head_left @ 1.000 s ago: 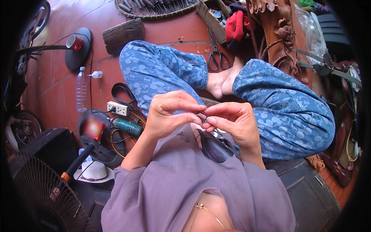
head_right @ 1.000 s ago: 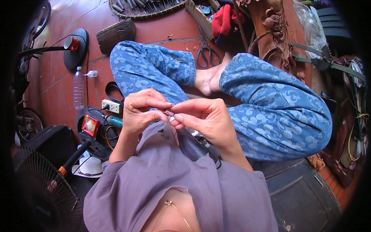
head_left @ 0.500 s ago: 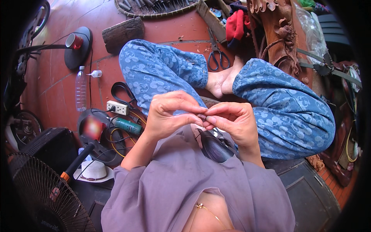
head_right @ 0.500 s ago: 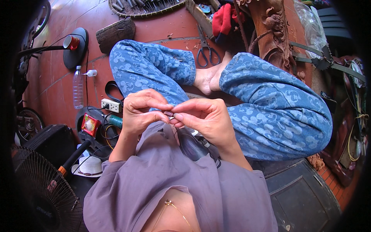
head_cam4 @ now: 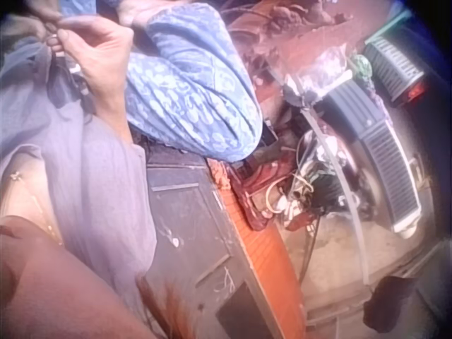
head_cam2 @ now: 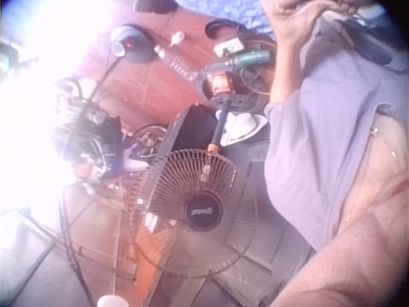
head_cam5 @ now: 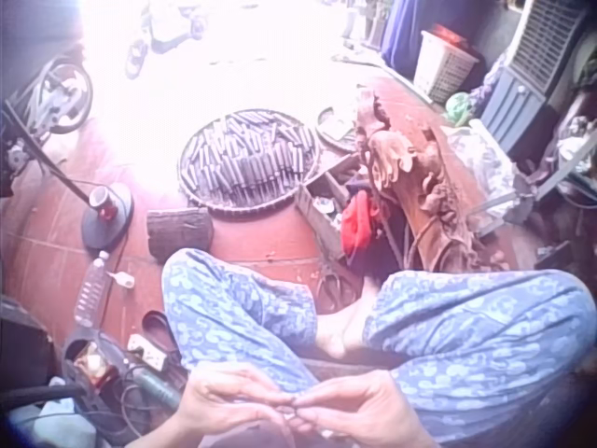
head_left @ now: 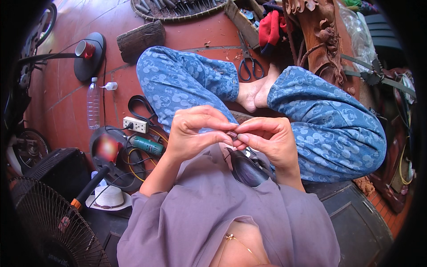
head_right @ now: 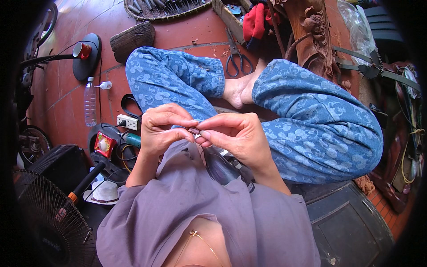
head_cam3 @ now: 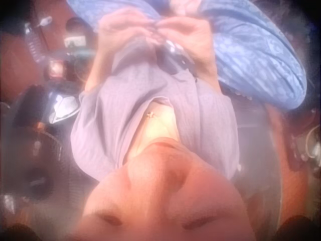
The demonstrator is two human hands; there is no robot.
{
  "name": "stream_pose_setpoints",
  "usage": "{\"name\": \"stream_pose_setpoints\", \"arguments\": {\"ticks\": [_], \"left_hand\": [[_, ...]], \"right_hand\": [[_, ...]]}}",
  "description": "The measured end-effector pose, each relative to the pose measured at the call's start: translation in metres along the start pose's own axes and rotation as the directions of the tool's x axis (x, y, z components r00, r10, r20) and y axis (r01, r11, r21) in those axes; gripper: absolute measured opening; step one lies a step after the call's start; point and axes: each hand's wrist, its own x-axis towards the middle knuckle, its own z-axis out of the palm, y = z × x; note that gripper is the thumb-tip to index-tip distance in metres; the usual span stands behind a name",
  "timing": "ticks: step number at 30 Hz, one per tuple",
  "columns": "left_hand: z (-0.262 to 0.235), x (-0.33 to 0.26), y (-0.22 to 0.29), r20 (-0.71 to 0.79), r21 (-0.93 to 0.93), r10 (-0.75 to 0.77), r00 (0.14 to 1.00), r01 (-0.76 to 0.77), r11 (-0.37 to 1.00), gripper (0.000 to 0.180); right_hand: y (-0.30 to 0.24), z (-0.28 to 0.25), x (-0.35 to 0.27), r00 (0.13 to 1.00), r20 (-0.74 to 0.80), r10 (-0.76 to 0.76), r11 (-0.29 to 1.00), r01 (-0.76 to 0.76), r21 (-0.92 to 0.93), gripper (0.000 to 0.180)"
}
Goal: The person sits on the floor and uses scissors to cut a small piece of material. They then apply glue from a small bottle to the piece and attach it to another component. The person repeats this process with additional small parts, handling them one at a time.
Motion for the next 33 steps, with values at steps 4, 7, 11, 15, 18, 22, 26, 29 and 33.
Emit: {"name": "stream_pose_setpoints", "arguments": {"ticks": [4, 7, 11, 15, 18, 22, 26, 29, 33], "left_hand": [[0.001, -0.001, -0.001, -0.031, -0.002, -0.003, 1.000, 0.003, 1.000, 0.021], [0.004, -0.002, -0.001, -0.086, 0.059, 0.058, 0.995, -0.053, 0.997, 0.018], [0.008, -0.002, -0.002, -0.101, 0.079, 0.115, 0.988, -0.107, 0.991, 0.017], [0.009, -0.002, -0.002, -0.102, 0.100, 0.143, 0.985, -0.132, 0.986, 0.018], [0.006, -0.003, -0.003, -0.077, 0.091, 0.135, 0.988, -0.128, 0.988, 0.021], [0.005, -0.005, 0.000, -0.054, 0.148, 0.118, 0.992, -0.108, 0.983, 0.026], [0.011, -0.004, 0.004, -0.092, 0.105, 0.106, 0.990, -0.097, 0.990, 0.030], [0.020, -0.005, 0.000, -0.107, -0.337, -0.009, 0.994, -0.027, 0.941, 0.031], [0.025, -0.018, -0.017, -0.083, -0.471, -0.073, 0.994, 0.025, 0.882, 0.026]], "right_hand": [[0.002, 0.001, 0.000, 0.999, -0.004, -0.032, 0.999, 0.032, -0.002, 0.014], [0.002, 0.004, 0.001, 0.998, -0.031, -0.063, 0.998, 0.063, 0.007, 0.014], [0.002, 0.007, 0.000, 0.981, -0.076, -0.179, 0.982, 0.173, -0.079, 0.016], [0.005, 0.004, 0.001, 0.905, 0.069, -0.420, 0.764, 0.394, -0.511, 0.019], [0.011, -0.002, 0.004, 0.848, 0.170, -0.502, 0.664, 0.503, -0.553, 0.017], [0.015, -0.003, 0.001, 0.870, 0.141, -0.473, 0.719, 0.473, -0.510, 0.014], [0.021, -0.004, 0.002, 0.886, 0.115, -0.450, 0.819, 0.461, -0.341, 0.012], [0.028, 0.001, 0.002, 0.913, 0.052, -0.405, 0.909, 0.408, -0.084, 0.012], [0.033, 0.001, 0.004, 0.903, 0.028, -0.428, 0.903, 0.429, -0.024, 0.013]]}}
